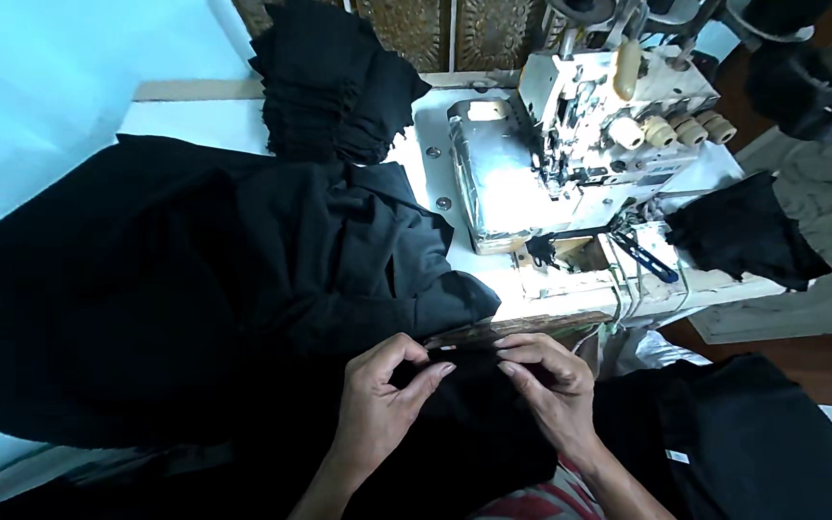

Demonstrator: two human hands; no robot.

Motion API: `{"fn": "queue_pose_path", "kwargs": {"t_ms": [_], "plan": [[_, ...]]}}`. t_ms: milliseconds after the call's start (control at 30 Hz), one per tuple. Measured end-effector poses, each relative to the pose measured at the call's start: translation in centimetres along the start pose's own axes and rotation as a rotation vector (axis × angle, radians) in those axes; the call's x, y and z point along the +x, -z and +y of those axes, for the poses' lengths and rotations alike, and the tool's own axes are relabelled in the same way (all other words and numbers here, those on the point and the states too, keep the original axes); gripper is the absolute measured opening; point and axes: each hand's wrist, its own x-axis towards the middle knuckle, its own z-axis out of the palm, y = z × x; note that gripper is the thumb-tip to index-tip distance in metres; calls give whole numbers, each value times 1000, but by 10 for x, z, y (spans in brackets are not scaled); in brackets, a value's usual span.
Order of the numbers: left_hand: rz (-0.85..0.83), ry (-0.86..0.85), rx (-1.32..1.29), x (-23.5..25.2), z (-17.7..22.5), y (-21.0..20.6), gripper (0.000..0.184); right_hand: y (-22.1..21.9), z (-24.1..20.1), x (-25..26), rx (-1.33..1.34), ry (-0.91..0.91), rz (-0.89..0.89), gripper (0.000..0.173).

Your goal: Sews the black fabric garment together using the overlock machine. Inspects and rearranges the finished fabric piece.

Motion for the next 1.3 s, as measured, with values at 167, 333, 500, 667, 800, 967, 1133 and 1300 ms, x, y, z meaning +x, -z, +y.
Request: {"fn": "queue_pose_path", "kwargs": {"t_ms": [167,333,500,667,800,967,1133,1300], "plan": [[16,8,23,-3,3,3,23,-7,1,-1,52,2,9,4],[36,7,72,-12,5,15,21,-17,4,0,-8,76,-26,7],[-95,-13,301,-23,5,33,24,-28,9,-3,-122,65,-116,12],[-154,-59,399,-26,1,47,25,-32,10,-5,-144,-126,-267,21],[-182,-82,348,-6,-1,60,27,-34,4,5,-106,-79,-246,15],[-313,-88,332,49,-23,65,16,-35,-11,57,-302,53,-438,17],[-590,135,334,86,-30,57,6,-40,25,109,-309,-38,-677,10],[-630,62,496,83,-19,63,13,-38,36,119,-311,-176,-807,12]]}}
